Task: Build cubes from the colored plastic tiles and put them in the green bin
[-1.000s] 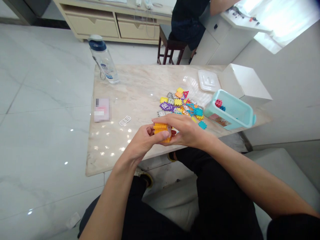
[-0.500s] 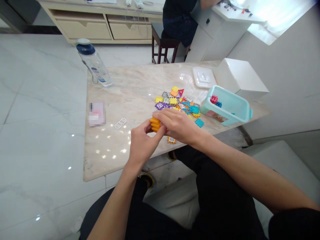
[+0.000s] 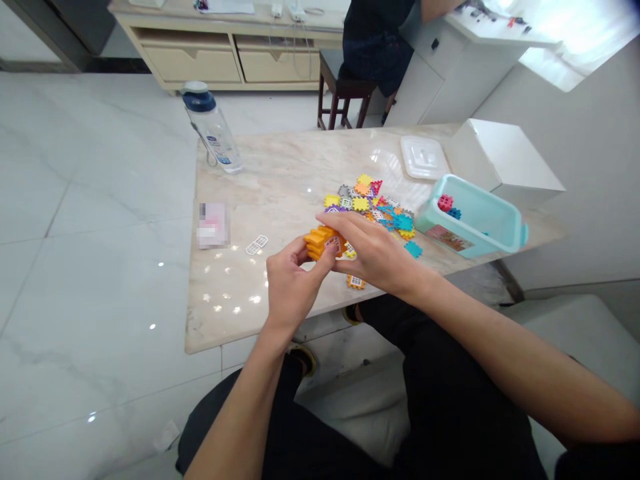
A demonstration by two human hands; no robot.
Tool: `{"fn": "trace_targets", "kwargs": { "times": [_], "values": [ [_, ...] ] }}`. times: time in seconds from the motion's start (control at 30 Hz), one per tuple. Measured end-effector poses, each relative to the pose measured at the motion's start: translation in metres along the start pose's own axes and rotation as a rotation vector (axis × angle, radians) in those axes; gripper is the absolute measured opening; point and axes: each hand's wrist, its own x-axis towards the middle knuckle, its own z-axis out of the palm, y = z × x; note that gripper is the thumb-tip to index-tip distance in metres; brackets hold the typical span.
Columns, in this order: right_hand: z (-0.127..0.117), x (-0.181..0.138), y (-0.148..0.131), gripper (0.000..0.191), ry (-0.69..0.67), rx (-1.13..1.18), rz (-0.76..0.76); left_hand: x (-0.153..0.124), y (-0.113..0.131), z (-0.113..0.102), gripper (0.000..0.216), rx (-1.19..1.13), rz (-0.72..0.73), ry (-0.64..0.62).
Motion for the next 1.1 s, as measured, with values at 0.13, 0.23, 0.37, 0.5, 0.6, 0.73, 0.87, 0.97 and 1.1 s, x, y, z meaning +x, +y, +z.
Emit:
{"fn": "trace_targets", "kwargs": {
  "times": [0.13, 0.23, 0.37, 0.5, 0.6, 0.73, 0.87, 0.97, 1.1],
  "values": [
    [-0.002, -0.001, 0.006, 0.058, 0.01, 0.012, -0.001, 0.006, -0.006, -0.012, 0.039, -0.123, -0.067, -0.063],
    [-0.003, -0.002, 0.007, 0.056, 0.022, -0.003, -0.029, 0.007, -0.007, -0.017, 0.04, -0.138, -0.085, -0.114],
    [-0.005, -0.003, 0.005, 0.053, 0.028, -0.018, -0.044, 0.005, -0.003, -0.017, 0.036, -0.087, -0.047, -0.111],
    [-0.003, -0.004, 0.004, 0.066, 0.026, 0.041, 0.006, 0.002, 0.001, -0.015, 0.034, -0.015, 0.039, -0.041],
    [0.003, -0.005, 0.002, 0.081, 0.034, 0.098, 0.053, -0.001, 0.003, -0.013, 0.033, 0.098, 0.11, 0.053],
    [0.01, -0.003, -0.008, 0.084, 0.045, 0.182, 0.083, -0.007, 0.002, -0.01, 0.032, 0.297, 0.23, 0.195],
    [0.007, 0.002, -0.024, 0.086, 0.048, 0.286, 0.1, -0.008, -0.008, -0.012, 0.035, 0.452, 0.405, 0.322],
    [0.006, 0.004, -0.035, 0.08, 0.099, 0.339, 0.167, -0.006, -0.017, -0.014, 0.044, 0.537, 0.606, 0.37],
    [0.016, 0.006, -0.044, 0.071, 0.257, 0.319, 0.24, -0.005, -0.022, -0.012, 0.054, 0.593, 0.758, 0.399]
  ]
}}
